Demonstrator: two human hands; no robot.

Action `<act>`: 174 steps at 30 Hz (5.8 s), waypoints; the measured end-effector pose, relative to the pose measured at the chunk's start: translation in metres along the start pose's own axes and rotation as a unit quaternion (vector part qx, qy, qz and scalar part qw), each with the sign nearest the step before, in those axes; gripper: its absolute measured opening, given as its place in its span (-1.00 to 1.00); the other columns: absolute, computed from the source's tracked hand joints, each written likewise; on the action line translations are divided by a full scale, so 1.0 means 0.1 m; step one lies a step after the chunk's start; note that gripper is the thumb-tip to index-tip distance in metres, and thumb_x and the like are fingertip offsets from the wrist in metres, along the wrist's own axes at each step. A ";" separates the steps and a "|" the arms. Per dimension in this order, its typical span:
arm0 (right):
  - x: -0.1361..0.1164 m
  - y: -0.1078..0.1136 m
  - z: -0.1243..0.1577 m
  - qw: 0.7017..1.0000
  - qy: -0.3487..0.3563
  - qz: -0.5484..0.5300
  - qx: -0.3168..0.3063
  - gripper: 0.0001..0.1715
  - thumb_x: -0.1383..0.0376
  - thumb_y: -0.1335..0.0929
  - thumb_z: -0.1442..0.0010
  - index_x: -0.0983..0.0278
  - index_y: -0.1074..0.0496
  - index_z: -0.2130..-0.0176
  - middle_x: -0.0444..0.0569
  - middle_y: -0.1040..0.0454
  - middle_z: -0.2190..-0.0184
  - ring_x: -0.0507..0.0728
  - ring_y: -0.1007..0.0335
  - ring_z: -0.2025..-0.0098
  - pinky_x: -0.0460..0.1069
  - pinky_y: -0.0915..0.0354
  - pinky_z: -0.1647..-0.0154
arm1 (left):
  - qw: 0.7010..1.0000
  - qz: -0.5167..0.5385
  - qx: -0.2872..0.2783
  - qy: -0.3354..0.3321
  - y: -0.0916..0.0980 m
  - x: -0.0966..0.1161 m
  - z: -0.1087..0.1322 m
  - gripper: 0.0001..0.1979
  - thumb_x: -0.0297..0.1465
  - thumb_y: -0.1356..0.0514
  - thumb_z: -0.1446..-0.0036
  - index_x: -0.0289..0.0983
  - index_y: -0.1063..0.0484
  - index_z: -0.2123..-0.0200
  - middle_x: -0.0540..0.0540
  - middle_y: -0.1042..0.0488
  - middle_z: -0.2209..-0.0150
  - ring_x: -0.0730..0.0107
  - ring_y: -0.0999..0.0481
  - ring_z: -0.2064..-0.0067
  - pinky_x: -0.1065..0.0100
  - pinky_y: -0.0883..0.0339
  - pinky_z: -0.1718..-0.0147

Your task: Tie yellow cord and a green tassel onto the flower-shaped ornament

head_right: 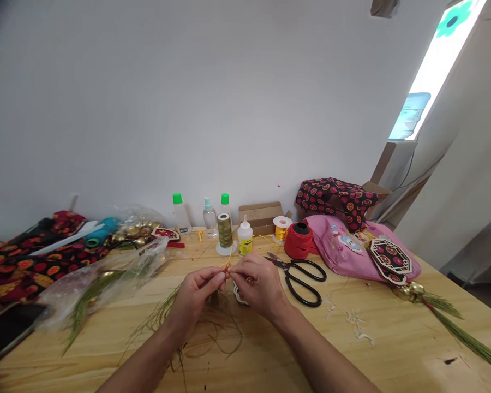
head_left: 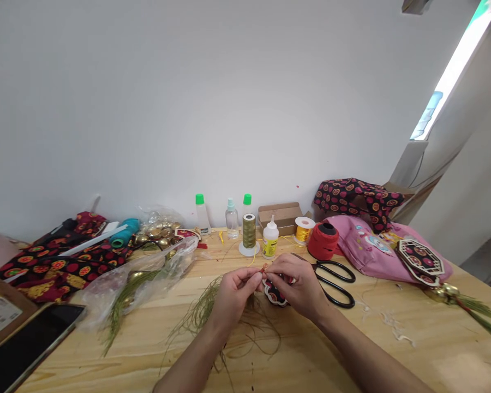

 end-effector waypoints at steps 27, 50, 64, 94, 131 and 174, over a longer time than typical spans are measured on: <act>0.21 -0.20 0.13 0.902 -0.330 -0.276 0.026 -0.71 0.20 -0.35 0.14 0.37 -0.38 0.68 -0.19 -0.22 0.75 -0.11 0.01 0.72 -0.18 0.03 0.72 | 0.770 -0.553 0.032 -0.316 -0.13 0.30 0.16 -0.79 -0.48 0.01 -0.09 -0.27 -0.42 0.34 -0.01 -0.38 0.54 0.42 -0.33 0.43 0.14 -0.14 0.13; 0.23 -0.17 0.07 0.931 -0.248 -0.269 -0.013 -0.76 0.21 -0.34 0.08 0.35 -0.47 0.56 -0.06 -0.42 0.58 0.02 -0.28 0.51 -0.10 -0.21 0.48 | 0.984 -0.151 -0.060 -0.070 -0.04 0.10 -0.01 -0.74 -0.39 -0.05 -0.05 -0.19 -0.43 0.18 -0.03 -0.53 0.32 0.38 -0.45 0.31 0.39 -0.32 0.32; 0.26 -0.22 0.10 0.896 -0.297 -0.329 -0.013 -0.75 0.18 -0.38 0.15 0.36 -0.46 0.54 -0.13 -0.39 0.64 -0.05 -0.19 0.60 -0.16 -0.12 0.60 | 0.991 -0.123 -0.038 -0.023 0.01 0.01 -0.02 -0.79 -0.39 -0.09 0.01 -0.28 -0.52 0.37 0.00 -0.45 0.59 0.50 -0.34 0.59 0.48 -0.28 0.59; 0.13 -0.11 0.05 0.973 -0.187 -0.131 0.000 -0.77 0.27 -0.27 -0.03 0.35 -0.45 0.47 -0.08 -0.37 0.60 -0.02 -0.19 0.56 -0.14 -0.12 0.59 | 0.995 -0.087 0.043 -0.028 0.05 0.07 -0.01 -0.86 -0.40 -0.17 0.08 -0.28 -0.52 0.46 -0.02 -0.55 0.47 0.39 -0.47 0.40 0.43 -0.34 0.41; 0.18 -0.40 0.27 0.687 -0.429 -0.587 -0.021 -0.76 0.26 -0.41 0.11 0.39 -0.33 0.52 -0.28 0.08 0.68 -0.11 0.35 0.65 -0.15 0.32 0.69 | 0.880 -0.373 0.031 -0.291 -0.06 0.29 0.14 -0.81 -0.50 -0.04 -0.06 -0.32 -0.42 0.29 -0.05 -0.38 0.53 0.47 -0.35 0.47 0.46 -0.23 0.48; 0.11 -0.17 0.12 0.896 -0.316 -0.309 0.052 -0.74 0.19 -0.32 0.02 0.36 -0.40 0.52 -0.13 -0.29 0.63 -0.06 -0.07 0.62 -0.14 0.02 0.64 | 0.995 -0.047 0.085 0.002 0.02 0.09 0.01 -0.88 -0.39 -0.18 0.10 -0.32 -0.48 0.53 0.05 -0.44 0.62 0.53 -0.37 0.55 0.52 -0.26 0.53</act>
Point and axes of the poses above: each hand's wrist, its own z-axis away from the middle knuckle, its own y-axis out of the back of the hand, x = y × z, the point moved 5 cm from there along -z, towards the middle knuckle
